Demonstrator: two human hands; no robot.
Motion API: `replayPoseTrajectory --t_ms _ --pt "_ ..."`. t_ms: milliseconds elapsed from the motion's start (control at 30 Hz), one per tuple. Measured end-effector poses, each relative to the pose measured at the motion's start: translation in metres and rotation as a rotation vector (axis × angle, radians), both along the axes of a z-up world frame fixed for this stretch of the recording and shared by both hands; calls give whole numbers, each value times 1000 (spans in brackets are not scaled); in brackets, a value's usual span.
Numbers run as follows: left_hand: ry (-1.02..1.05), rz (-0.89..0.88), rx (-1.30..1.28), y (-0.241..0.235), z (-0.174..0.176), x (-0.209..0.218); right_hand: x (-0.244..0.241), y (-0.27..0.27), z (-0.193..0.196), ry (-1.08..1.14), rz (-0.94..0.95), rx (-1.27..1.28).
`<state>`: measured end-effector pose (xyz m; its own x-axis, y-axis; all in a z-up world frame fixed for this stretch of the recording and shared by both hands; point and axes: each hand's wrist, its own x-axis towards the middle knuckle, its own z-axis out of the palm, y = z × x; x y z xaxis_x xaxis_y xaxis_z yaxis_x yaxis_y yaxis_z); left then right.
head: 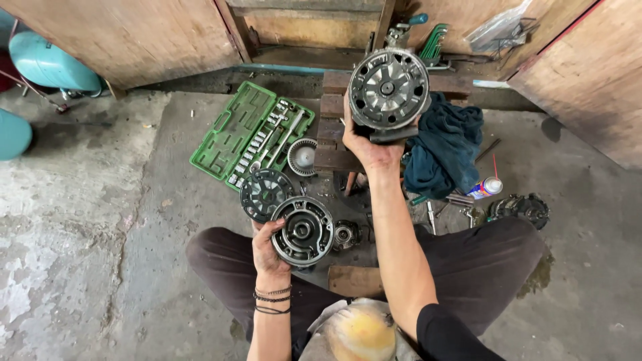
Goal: The person sits on the floor and assembles various engine components, including a cylinder head, gears, and a clutch assembly. They use a rag to wipe parts and handle them by hand, placing them onto a wooden stand.
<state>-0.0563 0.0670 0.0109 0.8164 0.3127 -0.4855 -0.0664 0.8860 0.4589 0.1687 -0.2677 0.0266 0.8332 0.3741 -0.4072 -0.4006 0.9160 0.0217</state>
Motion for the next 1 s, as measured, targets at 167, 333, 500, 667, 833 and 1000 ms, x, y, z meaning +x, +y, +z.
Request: replayPoseTrajectory --t_ms 167,333,500,667,833,1000 --pt "-3 -8 61 0 -9 0 -2 15 14 113 -2 124" --pt "12 11 115 4 -24 -9 26 91 47 190 -5 261" --pt "13 28 121 9 -40 -11 37 108 53 295 -14 375" --pt "14 17 81 6 -22 -3 41 110 48 397 -34 496" --pt "-1 28 101 1 -29 0 41 98 50 501 -56 624" --pt "2 33 116 -4 -20 1 35 115 61 571 -63 732"
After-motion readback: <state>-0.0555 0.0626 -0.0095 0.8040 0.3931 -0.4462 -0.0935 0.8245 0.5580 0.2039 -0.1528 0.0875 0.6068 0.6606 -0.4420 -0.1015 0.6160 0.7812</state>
